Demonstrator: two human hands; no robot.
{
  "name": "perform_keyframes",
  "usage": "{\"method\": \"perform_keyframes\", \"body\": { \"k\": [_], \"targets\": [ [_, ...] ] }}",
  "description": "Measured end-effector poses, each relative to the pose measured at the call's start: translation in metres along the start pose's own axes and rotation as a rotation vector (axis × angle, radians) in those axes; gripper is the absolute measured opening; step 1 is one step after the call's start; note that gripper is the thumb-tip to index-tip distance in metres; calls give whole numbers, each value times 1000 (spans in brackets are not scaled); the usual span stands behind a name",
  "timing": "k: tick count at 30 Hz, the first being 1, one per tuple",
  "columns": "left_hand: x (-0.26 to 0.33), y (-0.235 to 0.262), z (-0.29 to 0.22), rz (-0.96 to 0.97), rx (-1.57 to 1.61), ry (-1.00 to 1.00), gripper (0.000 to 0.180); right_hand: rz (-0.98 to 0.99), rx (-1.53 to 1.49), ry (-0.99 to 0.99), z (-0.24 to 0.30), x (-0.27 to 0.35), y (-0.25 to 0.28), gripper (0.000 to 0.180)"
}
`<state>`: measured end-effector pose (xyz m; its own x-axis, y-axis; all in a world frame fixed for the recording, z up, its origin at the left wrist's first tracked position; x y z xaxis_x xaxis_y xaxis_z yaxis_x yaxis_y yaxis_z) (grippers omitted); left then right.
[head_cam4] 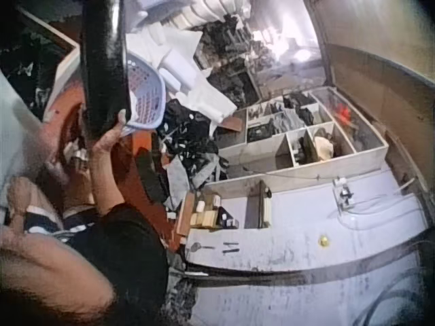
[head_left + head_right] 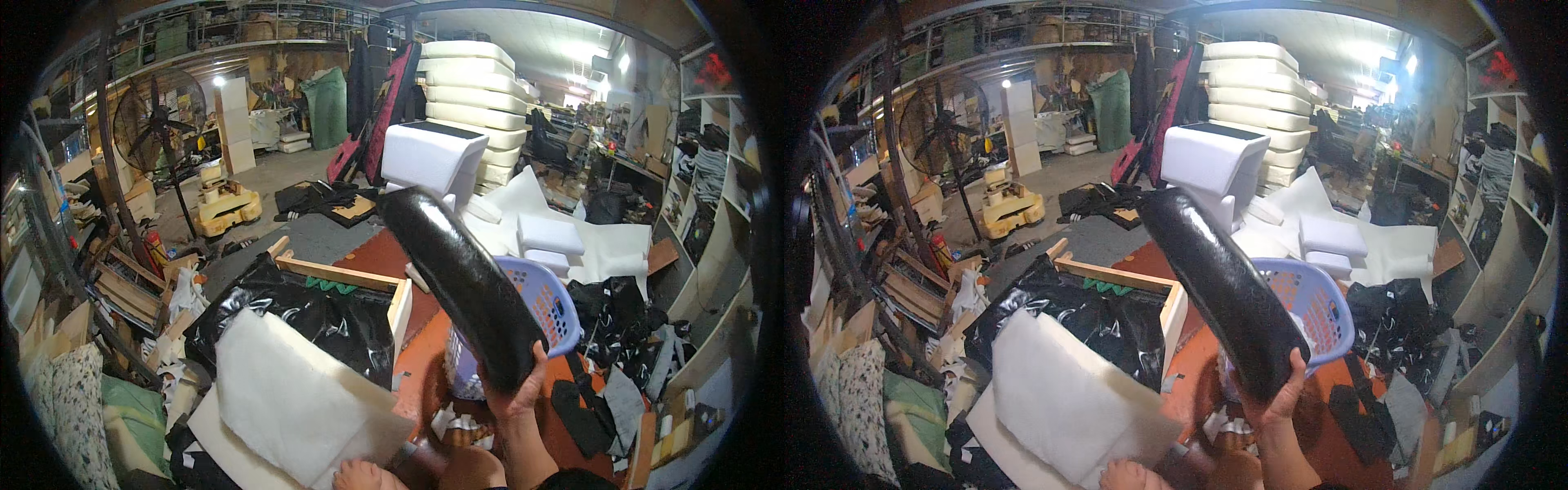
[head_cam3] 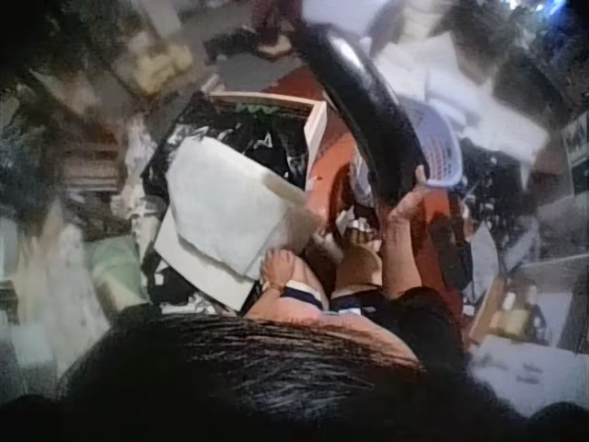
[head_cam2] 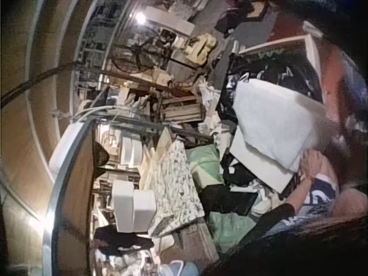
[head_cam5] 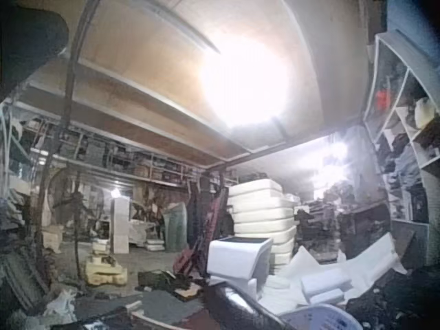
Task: The person sits on the floor and assembles a long black furniture component. They use a yellow power tool to fasten parts together, then insert white foam padding into the assembly. The person repeatedly handles and adjusts the component while working.
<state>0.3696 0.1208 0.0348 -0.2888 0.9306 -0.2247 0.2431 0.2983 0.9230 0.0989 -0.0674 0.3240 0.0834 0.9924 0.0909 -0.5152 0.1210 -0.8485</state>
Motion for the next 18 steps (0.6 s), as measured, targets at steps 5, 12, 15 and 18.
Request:
{"method": "perform_keyframes", "body": {
  "k": [5, 12, 15, 18],
  "targets": [
    [1, -12, 45, 87, -19, 123, 35, 152, -97, 30, -53, -133, -106, 53],
    [-16, -47, 7, 28, 60, 117, 36, 43, 585, -176, -140, -365, -15, 91],
    [-1, -30, 47, -45, -39, 168, 35, 157, 864, -241, -267, -238, 36, 58],
    [-3, -35, 35, -71, 5, 152, 34, 414, 1143, -475, -291, -134, 145, 40]
  ]
}}
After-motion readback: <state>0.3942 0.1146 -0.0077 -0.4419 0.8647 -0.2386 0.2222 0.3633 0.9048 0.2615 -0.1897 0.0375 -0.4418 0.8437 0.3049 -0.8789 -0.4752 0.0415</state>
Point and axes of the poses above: each hand's wrist, its own x-axis away from the middle knuckle, its own y-axis out of the back of the hand, z = x × y, the point moved 7 cm from there along -x, towards the middle knuckle, and after that the axes turned 3 degrees about -z, right-handed, at the moved point
